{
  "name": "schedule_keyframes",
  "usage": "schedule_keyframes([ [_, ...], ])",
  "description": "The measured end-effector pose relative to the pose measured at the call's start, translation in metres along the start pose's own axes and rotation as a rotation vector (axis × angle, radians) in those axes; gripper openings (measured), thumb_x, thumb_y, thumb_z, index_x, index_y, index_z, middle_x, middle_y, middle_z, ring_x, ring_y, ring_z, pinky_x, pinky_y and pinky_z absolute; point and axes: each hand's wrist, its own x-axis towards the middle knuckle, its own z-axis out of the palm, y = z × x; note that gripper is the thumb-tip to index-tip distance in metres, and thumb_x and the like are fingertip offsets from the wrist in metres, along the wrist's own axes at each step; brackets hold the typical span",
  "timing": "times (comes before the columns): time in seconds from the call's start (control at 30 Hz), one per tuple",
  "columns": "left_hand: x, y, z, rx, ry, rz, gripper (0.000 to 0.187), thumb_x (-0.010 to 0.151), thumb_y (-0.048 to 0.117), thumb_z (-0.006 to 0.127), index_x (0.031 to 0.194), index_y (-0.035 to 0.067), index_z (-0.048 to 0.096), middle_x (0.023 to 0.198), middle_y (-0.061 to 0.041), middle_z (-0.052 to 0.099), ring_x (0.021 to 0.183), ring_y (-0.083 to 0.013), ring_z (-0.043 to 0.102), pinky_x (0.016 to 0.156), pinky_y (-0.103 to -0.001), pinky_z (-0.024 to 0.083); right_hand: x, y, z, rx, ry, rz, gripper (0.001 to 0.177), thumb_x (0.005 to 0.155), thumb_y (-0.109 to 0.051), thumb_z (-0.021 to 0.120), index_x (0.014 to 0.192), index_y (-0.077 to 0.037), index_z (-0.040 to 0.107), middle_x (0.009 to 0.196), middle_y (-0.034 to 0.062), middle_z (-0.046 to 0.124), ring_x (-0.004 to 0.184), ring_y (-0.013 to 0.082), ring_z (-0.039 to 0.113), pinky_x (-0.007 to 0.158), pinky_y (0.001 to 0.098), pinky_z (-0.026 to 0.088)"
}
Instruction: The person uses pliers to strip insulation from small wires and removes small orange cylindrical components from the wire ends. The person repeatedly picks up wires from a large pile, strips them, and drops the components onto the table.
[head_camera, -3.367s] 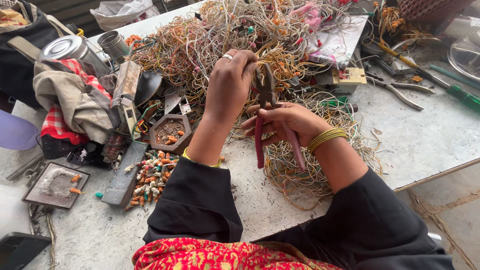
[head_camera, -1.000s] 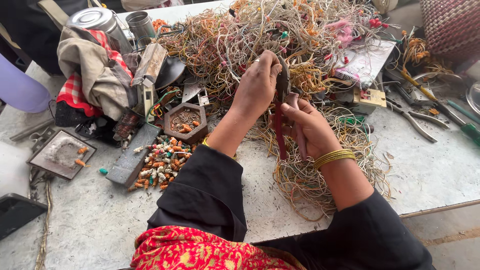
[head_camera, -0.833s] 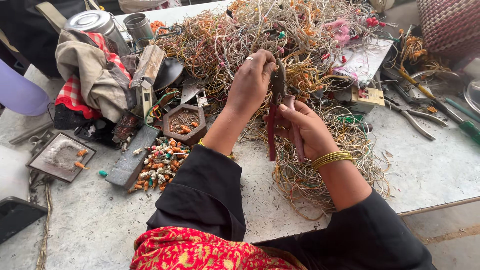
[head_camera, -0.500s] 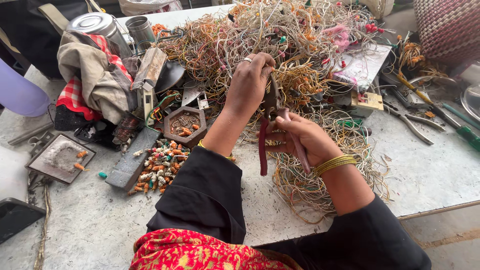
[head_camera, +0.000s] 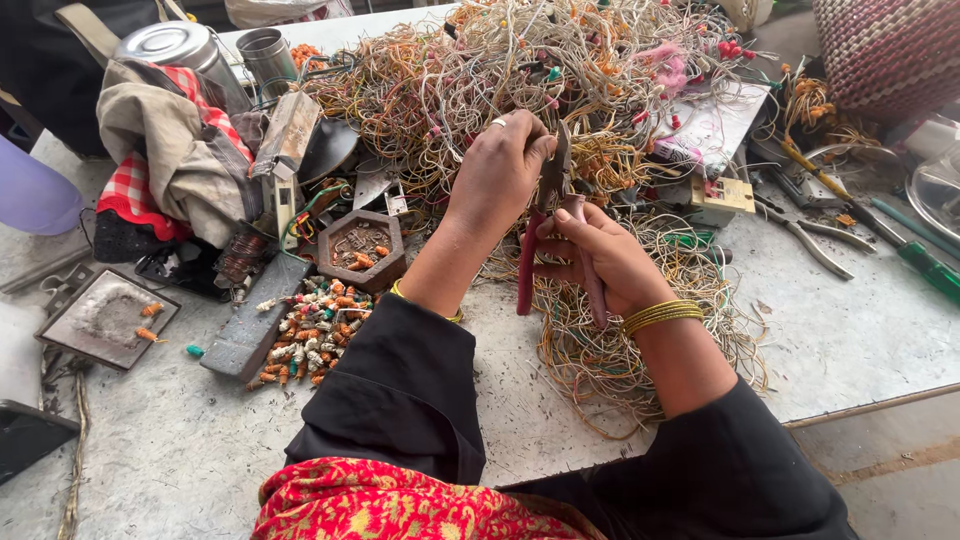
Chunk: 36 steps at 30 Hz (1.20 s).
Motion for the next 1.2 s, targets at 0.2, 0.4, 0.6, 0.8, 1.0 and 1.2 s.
schedule_keyframes([
  [0.2, 0.0, 0.003, -0.002, -0.029, -0.064, -0.085, 0.024, 0.099, 0.027, 0.069, 0.096, 0.004, 0.065, 0.087, -0.013, 0.073, 0.086, -0.0344, 0.07, 0.075, -0.047, 0.053, 0.005, 0.002, -0.005, -0.017, -0.024, -0.068, 0.036, 0.104, -0.028, 0.057, 0.134, -0.011, 0.051, 0.122, 0.0069, 0.063, 0.107, 0.0191, 0.066, 0.092, 0.0432, 0.06],
  [0.4, 0.001, 0.006, -0.005, -0.09, -0.109, -0.13, 0.022, 0.097, 0.026, 0.069, 0.097, 0.004, 0.066, 0.088, -0.012, 0.074, 0.086, -0.0323, 0.071, 0.076, -0.045, 0.053, 0.005, 0.0, -0.007, -0.054, 0.005, -0.036, 0.035, 0.102, -0.029, 0.056, 0.134, -0.015, 0.05, 0.118, 0.0038, 0.067, 0.103, 0.0166, 0.067, 0.084, 0.038, 0.056],
  [0.6, 0.0, 0.006, -0.005, -0.125, -0.097, -0.091, 0.019, 0.094, 0.022, 0.072, 0.096, 0.005, 0.068, 0.089, -0.01, 0.074, 0.086, -0.029, 0.072, 0.075, -0.042, 0.054, -0.002, -0.007, 0.003, -0.071, 0.026, 0.007, 0.029, 0.101, -0.031, 0.054, 0.123, -0.013, 0.048, 0.106, 0.0084, 0.066, 0.094, 0.0196, 0.069, 0.08, 0.0473, 0.063],
  [0.8, 0.001, 0.008, -0.007, -0.103, -0.082, -0.083, 0.016, 0.093, 0.021, 0.074, 0.096, 0.006, 0.071, 0.089, -0.009, 0.075, 0.082, -0.0254, 0.073, 0.072, -0.041, 0.056, -0.003, -0.008, 0.006, 0.057, 0.052, 0.055, 0.025, 0.098, -0.029, 0.057, 0.116, -0.015, 0.046, 0.099, 0.006, 0.065, 0.085, 0.0189, 0.068, 0.074, 0.0425, 0.062],
  [1.0, -0.001, 0.016, -0.007, -0.184, -0.065, -0.056, 0.02, 0.087, 0.022, 0.078, 0.097, 0.005, 0.071, 0.089, -0.008, 0.077, 0.083, -0.0209, 0.076, 0.072, -0.035, 0.059, 0.004, 0.008, 0.004, 0.069, 0.03, -0.054, 0.028, 0.099, -0.021, 0.068, 0.119, -0.006, 0.057, 0.087, 0.0014, 0.057, 0.075, 0.0147, 0.06, 0.066, 0.0343, 0.056],
  [1.2, 0.003, 0.026, -0.017, -0.11, -0.079, -0.107, 0.018, 0.097, 0.025, 0.074, 0.097, 0.008, 0.072, 0.088, -0.007, 0.076, 0.078, -0.018, 0.073, 0.067, -0.033, 0.057, 0.005, 0.011, 0.006, 0.076, 0.063, -0.118, 0.028, 0.099, -0.016, 0.066, 0.122, -0.003, 0.056, 0.087, 0.0029, 0.057, 0.075, 0.0162, 0.061, 0.066, 0.0335, 0.055],
])
